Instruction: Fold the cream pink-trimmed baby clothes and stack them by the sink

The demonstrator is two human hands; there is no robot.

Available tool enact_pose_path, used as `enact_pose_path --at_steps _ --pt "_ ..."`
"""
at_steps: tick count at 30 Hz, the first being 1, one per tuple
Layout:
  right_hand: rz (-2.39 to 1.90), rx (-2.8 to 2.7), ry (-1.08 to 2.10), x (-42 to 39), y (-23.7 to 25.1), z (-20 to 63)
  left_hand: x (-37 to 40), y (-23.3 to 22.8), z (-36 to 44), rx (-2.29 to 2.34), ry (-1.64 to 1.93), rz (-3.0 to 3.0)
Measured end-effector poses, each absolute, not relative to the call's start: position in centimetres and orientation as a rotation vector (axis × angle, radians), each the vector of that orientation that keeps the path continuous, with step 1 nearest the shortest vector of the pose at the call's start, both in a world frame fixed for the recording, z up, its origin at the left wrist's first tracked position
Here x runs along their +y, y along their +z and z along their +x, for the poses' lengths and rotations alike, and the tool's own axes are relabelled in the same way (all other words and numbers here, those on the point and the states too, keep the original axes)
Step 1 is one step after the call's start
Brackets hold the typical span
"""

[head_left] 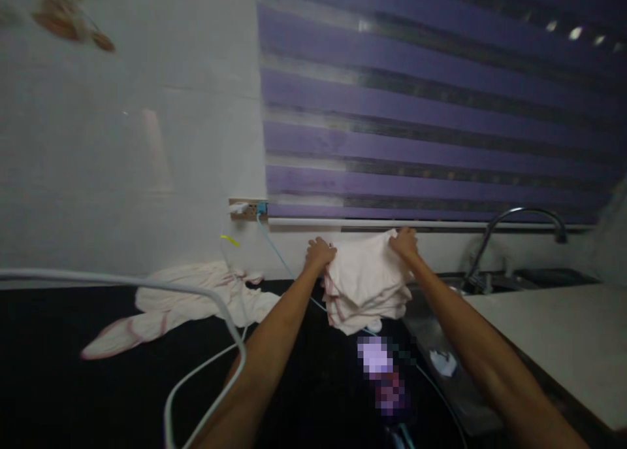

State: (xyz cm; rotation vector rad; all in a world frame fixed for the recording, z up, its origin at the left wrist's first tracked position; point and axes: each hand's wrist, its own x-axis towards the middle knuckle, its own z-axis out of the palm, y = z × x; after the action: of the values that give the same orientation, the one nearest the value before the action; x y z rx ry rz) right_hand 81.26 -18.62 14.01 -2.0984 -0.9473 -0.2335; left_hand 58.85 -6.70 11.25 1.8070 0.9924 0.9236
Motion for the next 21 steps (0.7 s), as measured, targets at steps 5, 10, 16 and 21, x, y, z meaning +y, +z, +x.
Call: enact_pose_path --at_steps 5,10,16,21 --pt "-2.366 -1.572 -0.207 -15.4 5.3 78.8 -7.9 4.8 60.3 0.949 0.876 2.072" --pt "-2.536 -1.576 -0.187 -13.8 0.0 78.1 -12.9 -3.2 53.4 0.786 0.791 2.278" --pt "-2.552 -1.622 -0.183 -13.2 0.0 79.3 -12.3 -9.7 38.7 1.254 0.584 2.530" --pt "-2.543 -1.629 -0.240 -13.1 -1.0 79.6 -12.3 -10.2 34.7 1.636 0.479 2.577"
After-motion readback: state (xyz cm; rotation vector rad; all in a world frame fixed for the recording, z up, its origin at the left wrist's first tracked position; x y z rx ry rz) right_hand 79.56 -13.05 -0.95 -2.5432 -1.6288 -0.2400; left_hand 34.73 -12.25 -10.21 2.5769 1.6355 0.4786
